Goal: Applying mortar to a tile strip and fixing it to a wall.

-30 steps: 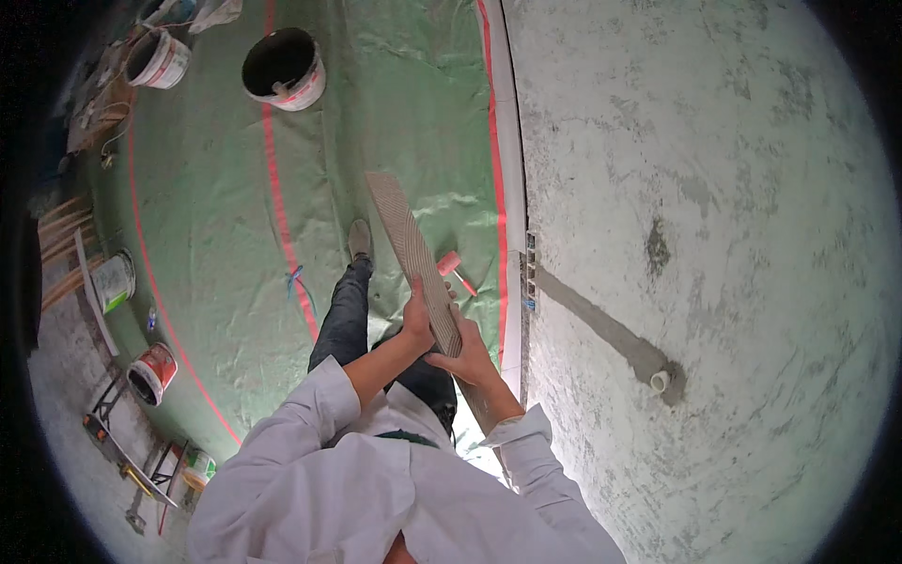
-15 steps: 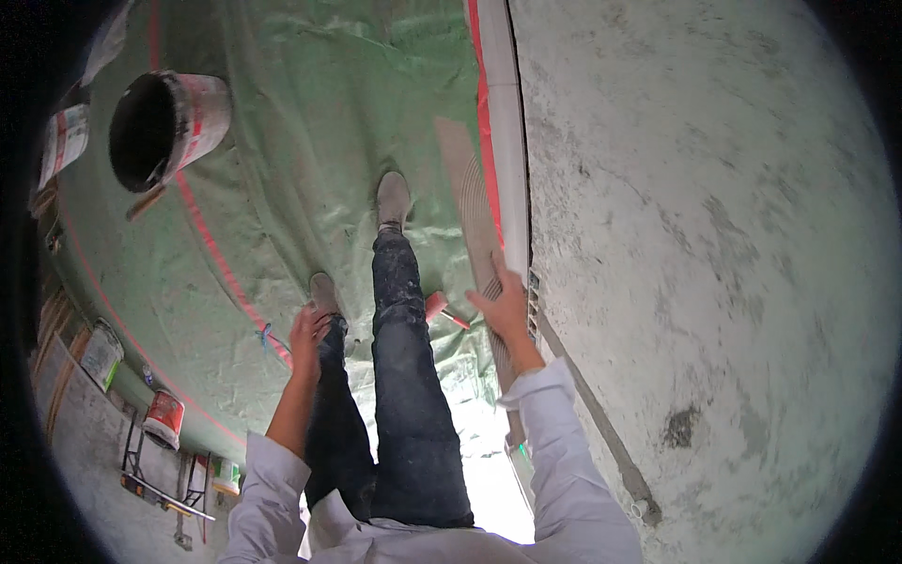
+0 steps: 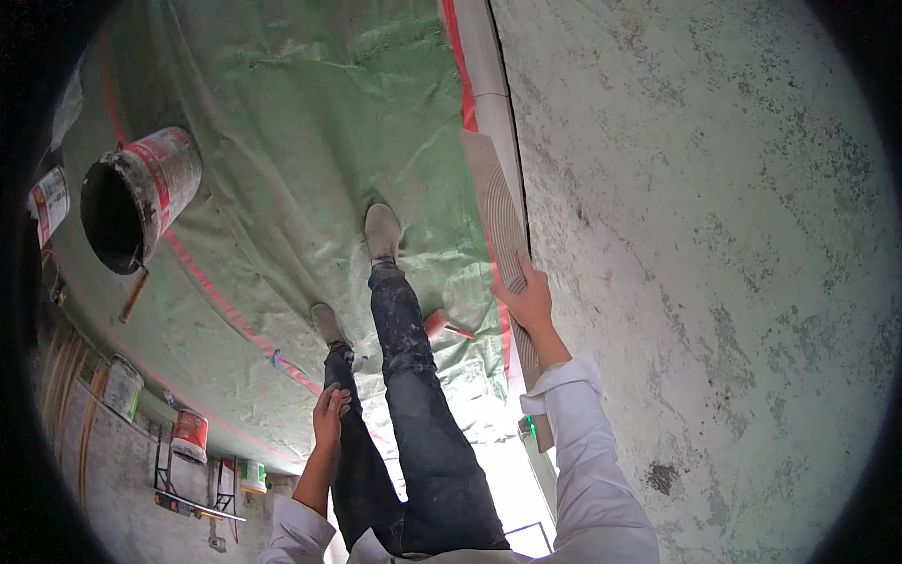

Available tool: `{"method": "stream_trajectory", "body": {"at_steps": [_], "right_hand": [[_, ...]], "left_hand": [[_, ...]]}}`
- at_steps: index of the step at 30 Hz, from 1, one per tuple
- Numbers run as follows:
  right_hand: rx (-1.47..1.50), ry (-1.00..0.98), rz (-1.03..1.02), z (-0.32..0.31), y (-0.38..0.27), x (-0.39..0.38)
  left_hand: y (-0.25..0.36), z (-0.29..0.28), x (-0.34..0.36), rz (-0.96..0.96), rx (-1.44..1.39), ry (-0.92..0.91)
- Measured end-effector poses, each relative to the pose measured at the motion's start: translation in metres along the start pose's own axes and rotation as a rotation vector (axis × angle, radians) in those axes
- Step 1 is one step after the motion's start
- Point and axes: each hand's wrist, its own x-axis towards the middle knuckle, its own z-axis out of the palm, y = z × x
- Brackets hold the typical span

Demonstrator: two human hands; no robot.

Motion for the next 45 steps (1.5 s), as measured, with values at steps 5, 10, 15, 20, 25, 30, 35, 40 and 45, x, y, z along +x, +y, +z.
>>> {"method": "stream_trajectory", "body": {"at_steps": [5, 10, 15, 20, 25, 30, 35, 40, 45], "right_hand": [[-0.010, -0.013, 0.072, -0.007, 0.002, 0.000], [0.017, -0.086, 0.107, -0.012, -0.003, -0.015], [-0.002, -0.105, 0.125, -0.023, -0.009, -0.046], [-0.075, -0.146, 0.189, -0.034, -0.015, -0.047], [-0.055, -0.197, 0.250, -0.048, -0.027, -0.021], [-0.042, -0.238, 0.246, -0.039, -0.017, -0.005], [-0.036, -0.302, 0.324, -0.053, -0.029, 0.006], [-0.124, -0.326, 0.337, -0.063, -0.025, 0.020], [-0.174, -0.349, 0.376, -0.074, -0.033, 0.030]], "left_hand": [[0.042, 0.029, -0.002, 0.059, -0.009, -0.057], [0.107, 0.044, 0.034, 0.178, 0.142, -0.079], [0.275, 0.168, 0.113, 0.546, 0.346, -0.252], [0.344, 0.322, 0.225, 0.594, 0.174, -0.521], [0.374, 0.458, 0.318, 0.631, 0.159, -0.511], [0.378, 0.539, 0.394, 0.630, 0.330, -0.339], [0.365, 0.570, 0.422, 0.669, 0.208, -0.337], [0.363, 0.586, 0.415, 0.729, 0.237, -0.280], [0.368, 0.590, 0.410, 0.726, 0.315, -0.199]]}}
